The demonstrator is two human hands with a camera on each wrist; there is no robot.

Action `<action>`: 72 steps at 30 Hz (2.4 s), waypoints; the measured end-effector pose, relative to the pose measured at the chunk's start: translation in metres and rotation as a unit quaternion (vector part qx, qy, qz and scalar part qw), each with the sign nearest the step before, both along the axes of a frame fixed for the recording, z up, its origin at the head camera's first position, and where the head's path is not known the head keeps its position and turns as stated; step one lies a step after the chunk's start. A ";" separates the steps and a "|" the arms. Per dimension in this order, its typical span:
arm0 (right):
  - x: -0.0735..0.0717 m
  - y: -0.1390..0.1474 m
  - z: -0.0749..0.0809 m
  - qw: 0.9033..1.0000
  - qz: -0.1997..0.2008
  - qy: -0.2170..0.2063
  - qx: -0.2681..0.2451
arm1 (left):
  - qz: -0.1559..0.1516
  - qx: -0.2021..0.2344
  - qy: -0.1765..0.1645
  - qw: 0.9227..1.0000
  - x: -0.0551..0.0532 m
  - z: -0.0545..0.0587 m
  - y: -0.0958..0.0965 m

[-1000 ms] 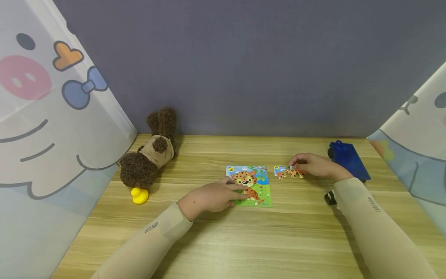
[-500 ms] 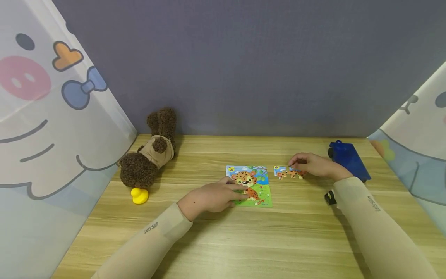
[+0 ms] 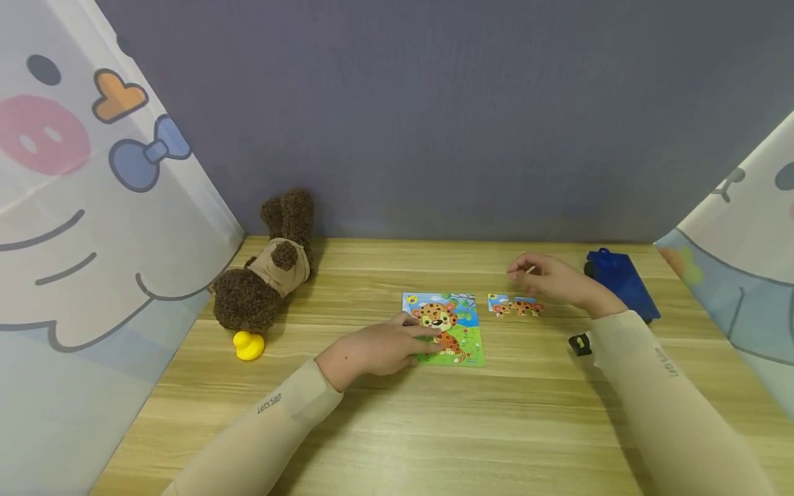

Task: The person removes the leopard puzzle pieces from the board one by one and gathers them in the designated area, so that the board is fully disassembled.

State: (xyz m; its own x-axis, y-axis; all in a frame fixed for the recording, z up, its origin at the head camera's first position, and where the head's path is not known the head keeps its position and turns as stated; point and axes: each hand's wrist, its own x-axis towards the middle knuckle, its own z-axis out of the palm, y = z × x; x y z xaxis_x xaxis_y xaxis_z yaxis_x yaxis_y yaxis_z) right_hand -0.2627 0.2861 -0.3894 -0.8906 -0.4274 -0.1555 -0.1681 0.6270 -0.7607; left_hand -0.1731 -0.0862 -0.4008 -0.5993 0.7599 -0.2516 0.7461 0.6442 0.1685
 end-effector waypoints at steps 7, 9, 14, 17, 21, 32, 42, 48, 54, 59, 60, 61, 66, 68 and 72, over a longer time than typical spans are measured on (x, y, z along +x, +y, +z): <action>0.001 -0.036 -0.003 0.996 0.061 -0.037 -0.060 | -0.004 0.009 -0.009 1.000 -0.001 0.001 0.002; 0.000 -0.045 -0.003 0.995 0.069 -0.043 -0.055 | -0.009 0.009 -0.006 1.000 -0.001 0.002 0.003; -0.001 -0.065 -0.007 0.994 0.093 -0.049 -0.040 | -0.015 -0.010 0.009 1.000 0.000 0.006 0.009; 0.000 -0.076 -0.012 0.994 0.098 -0.048 -0.027 | -0.009 -0.023 0.015 1.000 0.002 0.007 0.014; 0.003 -0.085 -0.014 0.995 0.089 -0.035 0.003 | 0.007 -0.035 0.024 0.999 0.005 0.008 0.021; 0.007 -0.093 -0.017 0.993 0.102 0.010 0.051 | 0.046 -0.069 0.054 0.995 0.010 0.008 0.036; 0.006 -0.094 -0.019 0.991 0.109 0.024 0.079 | 0.049 -0.095 0.067 0.992 0.013 0.007 0.043; 0.006 -0.095 -0.017 0.988 0.120 0.031 0.091 | 0.051 -0.098 0.070 0.991 0.012 0.006 0.045; 0.003 -0.097 -0.017 0.986 0.129 0.030 0.102 | 0.055 -0.103 0.062 0.991 0.011 0.005 0.045; 0.002 -0.098 -0.016 0.985 0.135 0.017 0.106 | 0.055 -0.106 0.066 0.991 0.011 0.005 0.045; 0.002 -0.098 -0.015 0.985 0.137 0.016 0.107 | 0.054 -0.106 0.067 0.991 0.011 0.005 0.045; 0.002 -0.098 -0.015 0.984 0.138 0.014 0.108 | 0.053 -0.106 0.069 0.991 0.012 0.005 0.045; 0.003 -0.098 -0.012 0.984 0.139 0.006 0.109 | 0.050 -0.107 0.075 0.990 0.012 0.006 0.046; 0.003 -0.099 -0.011 0.984 0.139 0.003 0.110 | 0.050 -0.107 0.075 0.990 0.012 0.006 0.046; 0.001 -0.099 -0.010 0.983 0.142 -0.002 0.112 | 0.050 -0.112 0.078 0.989 0.012 0.006 0.047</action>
State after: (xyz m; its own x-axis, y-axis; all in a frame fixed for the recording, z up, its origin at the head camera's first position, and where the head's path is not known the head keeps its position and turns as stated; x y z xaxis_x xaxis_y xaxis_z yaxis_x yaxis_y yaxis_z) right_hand -0.2613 0.1867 -0.3995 -0.7392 -0.6142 -0.2764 -0.3590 0.7065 -0.6099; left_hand -0.1609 -0.0395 -0.3948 -0.7127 0.6313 -0.3058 0.6831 0.7237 -0.0978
